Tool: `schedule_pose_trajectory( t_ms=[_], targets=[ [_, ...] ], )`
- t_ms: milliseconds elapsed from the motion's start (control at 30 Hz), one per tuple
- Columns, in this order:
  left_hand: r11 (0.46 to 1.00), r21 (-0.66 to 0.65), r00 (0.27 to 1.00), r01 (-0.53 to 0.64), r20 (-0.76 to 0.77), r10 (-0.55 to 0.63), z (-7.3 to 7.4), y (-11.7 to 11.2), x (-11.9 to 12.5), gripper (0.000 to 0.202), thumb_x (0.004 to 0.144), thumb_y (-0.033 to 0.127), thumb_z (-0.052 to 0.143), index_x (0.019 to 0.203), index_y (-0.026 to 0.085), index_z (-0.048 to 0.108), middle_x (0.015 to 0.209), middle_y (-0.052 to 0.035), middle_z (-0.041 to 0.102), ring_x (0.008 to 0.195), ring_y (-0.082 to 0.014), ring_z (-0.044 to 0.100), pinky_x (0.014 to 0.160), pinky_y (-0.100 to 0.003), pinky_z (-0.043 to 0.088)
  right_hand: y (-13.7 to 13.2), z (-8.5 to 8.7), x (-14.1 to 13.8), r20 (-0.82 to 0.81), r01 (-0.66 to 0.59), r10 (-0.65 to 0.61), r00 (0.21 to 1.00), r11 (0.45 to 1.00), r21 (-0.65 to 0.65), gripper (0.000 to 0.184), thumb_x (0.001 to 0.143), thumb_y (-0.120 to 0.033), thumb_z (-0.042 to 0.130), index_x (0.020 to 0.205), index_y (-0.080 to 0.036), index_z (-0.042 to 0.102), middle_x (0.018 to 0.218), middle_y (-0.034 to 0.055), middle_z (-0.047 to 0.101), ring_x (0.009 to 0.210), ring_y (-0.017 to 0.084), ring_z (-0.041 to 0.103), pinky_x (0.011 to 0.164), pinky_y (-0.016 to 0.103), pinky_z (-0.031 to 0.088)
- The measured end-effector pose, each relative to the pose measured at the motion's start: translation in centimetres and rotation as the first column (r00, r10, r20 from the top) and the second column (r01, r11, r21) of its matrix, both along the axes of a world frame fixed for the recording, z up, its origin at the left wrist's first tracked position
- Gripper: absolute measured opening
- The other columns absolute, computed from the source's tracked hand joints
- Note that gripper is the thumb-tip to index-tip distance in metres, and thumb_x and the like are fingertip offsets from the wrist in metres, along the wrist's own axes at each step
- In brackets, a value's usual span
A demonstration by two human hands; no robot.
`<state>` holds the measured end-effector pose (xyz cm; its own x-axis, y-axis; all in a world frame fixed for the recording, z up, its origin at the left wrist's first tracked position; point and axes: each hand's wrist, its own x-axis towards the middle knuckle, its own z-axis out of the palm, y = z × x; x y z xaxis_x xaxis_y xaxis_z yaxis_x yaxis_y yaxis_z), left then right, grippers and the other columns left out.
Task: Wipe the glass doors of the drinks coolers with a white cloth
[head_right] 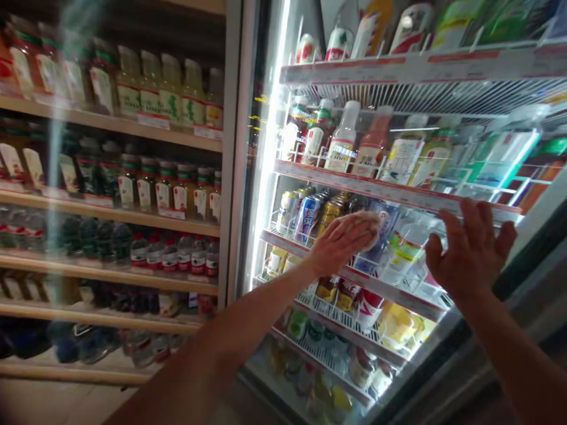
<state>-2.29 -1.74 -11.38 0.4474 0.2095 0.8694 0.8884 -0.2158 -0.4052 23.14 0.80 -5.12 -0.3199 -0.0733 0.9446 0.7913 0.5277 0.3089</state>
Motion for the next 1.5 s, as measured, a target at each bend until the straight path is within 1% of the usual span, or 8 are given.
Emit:
schedule_pose_trajectory(
  t_ms=[200,400,600,800,1033,1200,1367,1500],
  targets=[
    [0.99,0.029,0.8,-0.135,0.593,0.091,0.4,0.6,-0.6,0.052,0.091,0.02,0.03,0.141,0.005,0.026,0.152,-0.018,0.017,0.14,-0.0276,-0.005,0.114,-0.054,0.015,0.4,-0.1,-0.2,0.011,0.063,-0.063,0.998,0.997,-0.039,0.052,0.087,-0.035,0.039,0.138,-0.021,0.04,0.146,0.0126,0.036,0.136,0.035,0.03,0.109,0.061,0.018],
    [0.993,-0.065,0.993,0.101,0.063,-0.097,-1.7,0.3,4.8,0.045,0.091,0.025,0.036,0.136,0.031,0.037,0.147,0.0079,0.036,0.141,-0.0089,0.002,0.116,-0.03,0.015,0.4,0.2,0.3,0.096,0.111,-0.1,0.99,0.987,-0.116,0.054,0.087,-0.033,0.04,0.138,-0.016,0.037,0.149,0.0143,0.031,0.139,0.033,0.023,0.109,0.061,0.015],
    [0.991,0.097,0.86,-0.097,0.508,0.035,0.2,1.0,2.7,0.053,0.091,0.018,0.027,0.143,0.012,0.022,0.153,-0.0107,0.019,0.141,-0.0217,-0.008,0.116,-0.049,0.013,0.6,0.1,0.9,0.171,0.102,-0.083,0.982,0.989,-0.106,0.056,0.087,-0.034,0.04,0.141,-0.02,0.032,0.151,0.0116,0.026,0.141,0.029,0.018,0.111,0.057,0.012],
    [0.998,-0.02,0.999,0.052,0.014,-0.052,0.8,0.3,2.1,0.053,0.09,0.02,0.033,0.142,0.03,0.026,0.149,0.0033,0.031,0.14,-0.0161,0.018,0.113,-0.04,0.028,0.6,-0.1,0.5,0.137,0.093,-0.079,0.987,0.991,-0.092,0.056,0.089,-0.033,0.039,0.142,-0.025,0.027,0.153,0.0076,0.024,0.141,0.028,0.019,0.111,0.057,0.013],
    [0.95,0.31,0.879,-0.032,0.462,-0.121,5.1,0.7,-3.8,0.055,0.088,0.015,0.037,0.142,0.016,0.026,0.152,-0.0101,0.021,0.142,-0.0235,0.008,0.115,-0.051,0.02,0.1,-0.4,-0.1,0.095,0.175,-0.169,0.981,0.983,-0.058,0.058,0.09,-0.028,0.038,0.145,-0.033,0.017,0.152,0.0019,0.025,0.14,0.023,0.024,0.113,0.051,0.018],
    [0.976,0.132,0.972,0.172,-0.183,-0.146,3.4,0.8,-3.1,0.055,0.087,0.016,0.045,0.139,0.029,0.034,0.146,0.0,0.036,0.141,-0.0207,0.012,0.113,-0.042,0.028,0.6,-0.6,0.2,0.042,0.215,-0.215,0.976,0.977,0.006,0.062,0.089,-0.031,0.041,0.146,-0.029,0.014,0.153,0.0045,0.022,0.139,0.024,0.025,0.113,0.049,0.018],
    [0.942,0.334,0.916,0.033,0.366,-0.162,1.7,0.2,-8.0,0.059,0.088,0.013,0.041,0.144,0.02,0.022,0.152,-0.0095,0.019,0.141,-0.0244,0.009,0.114,-0.05,0.022,0.6,-0.6,0.3,0.024,0.208,-0.209,0.978,0.977,0.038,0.06,0.089,-0.03,0.042,0.145,-0.028,0.02,0.152,0.0051,0.027,0.139,0.024,0.026,0.113,0.048,0.019],
    [0.965,0.202,0.986,0.168,-0.015,-0.169,-2.2,-0.3,-7.7,0.06,0.086,0.012,0.043,0.142,0.026,0.028,0.148,-0.0046,0.032,0.139,-0.0221,0.02,0.112,-0.044,0.03,0.5,-0.7,0.2,0.007,0.22,-0.221,0.975,0.974,0.058,0.059,0.088,-0.03,0.042,0.144,-0.027,0.023,0.151,0.006,0.029,0.138,0.025,0.028,0.112,0.049,0.02]
  ],
)
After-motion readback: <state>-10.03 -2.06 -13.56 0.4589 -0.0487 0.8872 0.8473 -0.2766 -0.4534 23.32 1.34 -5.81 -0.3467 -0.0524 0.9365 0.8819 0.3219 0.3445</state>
